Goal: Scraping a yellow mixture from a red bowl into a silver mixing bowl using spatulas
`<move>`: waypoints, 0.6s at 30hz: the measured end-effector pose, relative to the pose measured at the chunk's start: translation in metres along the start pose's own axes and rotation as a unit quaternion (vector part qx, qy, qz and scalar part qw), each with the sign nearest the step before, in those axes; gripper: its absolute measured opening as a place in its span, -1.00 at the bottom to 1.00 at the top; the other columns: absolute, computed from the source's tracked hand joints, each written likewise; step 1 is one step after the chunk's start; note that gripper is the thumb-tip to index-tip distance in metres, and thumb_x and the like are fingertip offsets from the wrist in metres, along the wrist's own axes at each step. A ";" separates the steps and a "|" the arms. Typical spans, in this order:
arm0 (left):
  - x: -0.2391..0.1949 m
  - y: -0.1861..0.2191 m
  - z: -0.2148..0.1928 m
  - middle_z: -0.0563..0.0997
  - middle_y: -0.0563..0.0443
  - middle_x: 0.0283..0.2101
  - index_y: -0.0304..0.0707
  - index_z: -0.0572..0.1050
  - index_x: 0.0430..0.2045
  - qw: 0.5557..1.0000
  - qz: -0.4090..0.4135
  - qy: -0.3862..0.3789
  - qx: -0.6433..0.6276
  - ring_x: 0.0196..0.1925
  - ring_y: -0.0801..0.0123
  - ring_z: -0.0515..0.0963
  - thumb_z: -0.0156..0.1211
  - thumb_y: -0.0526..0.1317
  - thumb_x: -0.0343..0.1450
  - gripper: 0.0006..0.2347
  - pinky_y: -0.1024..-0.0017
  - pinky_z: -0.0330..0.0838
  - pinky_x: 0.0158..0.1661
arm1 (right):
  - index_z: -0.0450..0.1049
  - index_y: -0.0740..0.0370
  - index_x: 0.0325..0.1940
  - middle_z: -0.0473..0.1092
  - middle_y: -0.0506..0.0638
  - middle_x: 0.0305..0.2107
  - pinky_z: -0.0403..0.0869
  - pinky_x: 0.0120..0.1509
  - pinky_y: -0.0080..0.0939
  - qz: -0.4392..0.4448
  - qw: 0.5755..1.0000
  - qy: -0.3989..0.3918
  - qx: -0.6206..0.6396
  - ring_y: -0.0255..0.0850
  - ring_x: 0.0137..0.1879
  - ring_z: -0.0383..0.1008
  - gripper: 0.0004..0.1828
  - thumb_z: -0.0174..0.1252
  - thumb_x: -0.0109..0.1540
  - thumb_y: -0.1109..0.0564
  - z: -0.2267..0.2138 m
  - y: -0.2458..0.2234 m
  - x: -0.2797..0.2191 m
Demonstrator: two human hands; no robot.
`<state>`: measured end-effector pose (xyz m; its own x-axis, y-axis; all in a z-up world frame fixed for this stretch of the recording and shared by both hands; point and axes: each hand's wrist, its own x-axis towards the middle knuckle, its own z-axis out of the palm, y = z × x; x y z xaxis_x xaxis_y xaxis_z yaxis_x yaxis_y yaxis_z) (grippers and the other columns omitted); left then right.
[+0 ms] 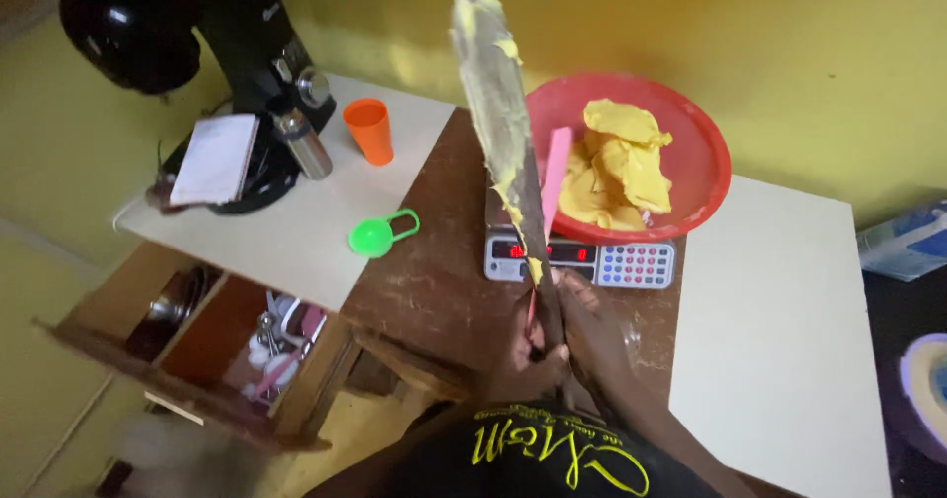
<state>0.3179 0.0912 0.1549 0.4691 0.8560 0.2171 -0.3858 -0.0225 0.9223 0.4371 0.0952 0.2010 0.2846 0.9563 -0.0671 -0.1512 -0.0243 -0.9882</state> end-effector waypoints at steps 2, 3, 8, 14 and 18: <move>0.016 -0.026 -0.013 0.31 -0.20 0.57 -0.20 0.05 0.58 0.999 0.040 -0.022 -0.027 0.61 0.23 0.33 0.10 -0.40 0.35 -0.23 0.28 0.26 0.49 | 0.59 0.17 -0.06 0.60 0.02 -0.35 0.44 -0.16 -0.28 0.033 0.999 0.013 -0.023 -0.25 -0.29 0.54 -0.70 0.05 0.50 -0.04 -0.001 -0.001 0.012; 0.017 -0.040 -0.016 0.29 -0.24 0.56 -0.25 0.04 0.55 0.995 0.075 -0.035 -0.057 0.60 0.23 0.33 0.15 -0.40 0.32 -0.23 0.31 0.29 0.49 | 0.66 0.19 0.15 0.69 0.03 -0.07 0.54 0.12 -0.23 0.075 0.996 0.021 -0.048 -0.21 -0.02 0.65 -0.65 0.05 0.47 0.01 -0.004 0.001 0.012; 0.033 -0.031 -0.034 0.58 -0.07 0.02 -0.22 0.43 0.14 0.983 0.056 -0.030 0.170 0.07 0.31 0.59 0.27 -0.22 0.30 -0.53 0.34 0.46 0.14 | 0.69 0.18 -0.07 0.65 -0.09 -0.22 0.51 0.01 -0.29 -0.045 0.997 -0.016 -0.052 -0.33 -0.13 0.58 -0.81 0.19 0.35 0.14 0.002 -0.009 0.025; 0.031 0.000 -0.040 0.46 0.04 -0.24 -0.10 0.40 -0.22 0.986 0.111 0.017 0.122 -0.16 0.34 0.54 0.24 -0.24 0.42 -0.85 0.37 0.39 -0.09 | 0.65 0.07 -0.26 0.46 -0.16 -0.56 0.31 -0.27 -0.31 -0.076 0.965 0.199 -0.151 -0.40 -0.40 0.34 -0.83 0.34 0.38 0.01 0.018 -0.011 0.020; 0.027 -0.018 -0.053 0.61 -0.13 0.18 -0.16 0.33 0.35 0.996 -0.076 -0.030 0.019 0.05 0.30 0.73 0.12 -0.21 0.50 -0.55 0.42 0.73 -0.24 | 0.46 0.06 -0.50 0.40 -0.11 -0.51 0.34 -0.09 -0.20 -0.151 0.940 0.209 -0.222 -0.29 -0.31 0.41 -0.54 0.16 0.45 -0.13 0.035 -0.023 0.016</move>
<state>0.2952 0.1421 0.1275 0.5661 0.8192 0.0919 -0.2765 0.0837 0.9574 0.4117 0.1218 0.2279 0.6119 0.7437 0.2694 0.3806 0.0218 -0.9245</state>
